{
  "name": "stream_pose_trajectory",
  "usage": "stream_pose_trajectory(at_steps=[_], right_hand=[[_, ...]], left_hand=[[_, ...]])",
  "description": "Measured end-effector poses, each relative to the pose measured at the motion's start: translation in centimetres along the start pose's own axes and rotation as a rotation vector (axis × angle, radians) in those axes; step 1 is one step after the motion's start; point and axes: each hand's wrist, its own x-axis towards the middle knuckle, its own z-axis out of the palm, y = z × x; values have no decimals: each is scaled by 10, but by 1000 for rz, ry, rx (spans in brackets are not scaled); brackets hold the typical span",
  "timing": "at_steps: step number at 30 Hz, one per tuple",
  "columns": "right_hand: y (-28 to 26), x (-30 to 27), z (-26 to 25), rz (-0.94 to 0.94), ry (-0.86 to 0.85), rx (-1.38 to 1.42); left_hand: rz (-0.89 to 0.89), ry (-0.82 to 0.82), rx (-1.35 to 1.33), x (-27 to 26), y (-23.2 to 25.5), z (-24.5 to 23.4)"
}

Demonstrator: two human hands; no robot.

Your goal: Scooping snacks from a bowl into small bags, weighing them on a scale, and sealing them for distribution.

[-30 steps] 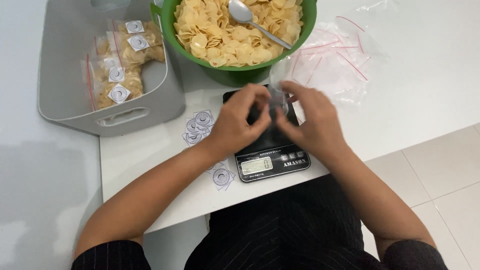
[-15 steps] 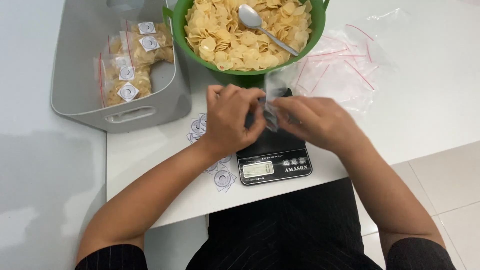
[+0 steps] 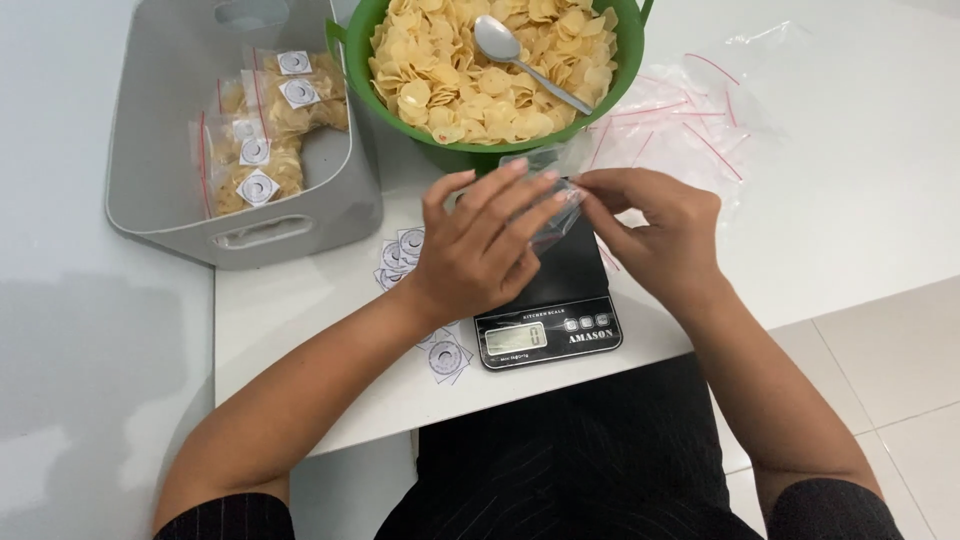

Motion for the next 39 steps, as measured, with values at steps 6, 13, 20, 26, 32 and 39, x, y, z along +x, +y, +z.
stream_pose_trajectory(at_steps=[6, 13, 20, 26, 32, 39], right_hand=[[-15, 7, -1, 208, -161, 454], [-23, 4, 2, 162, -230, 465], [-19, 12, 5, -107, -161, 194], [-32, 31, 6, -72, -287, 159], [-6, 58, -3, -79, -304, 244], [87, 94, 14, 21, -324, -510]], left_hand=[[80, -98, -21, 4, -6, -3], [54, -25, 57, -1, -15, 4], [-64, -244, 35, -2, -14, -5], [-130, -247, 84, 3, -15, -10], [-282, -257, 47, 16, -19, -20], [-554, -349, -89, 23, -25, -27]])
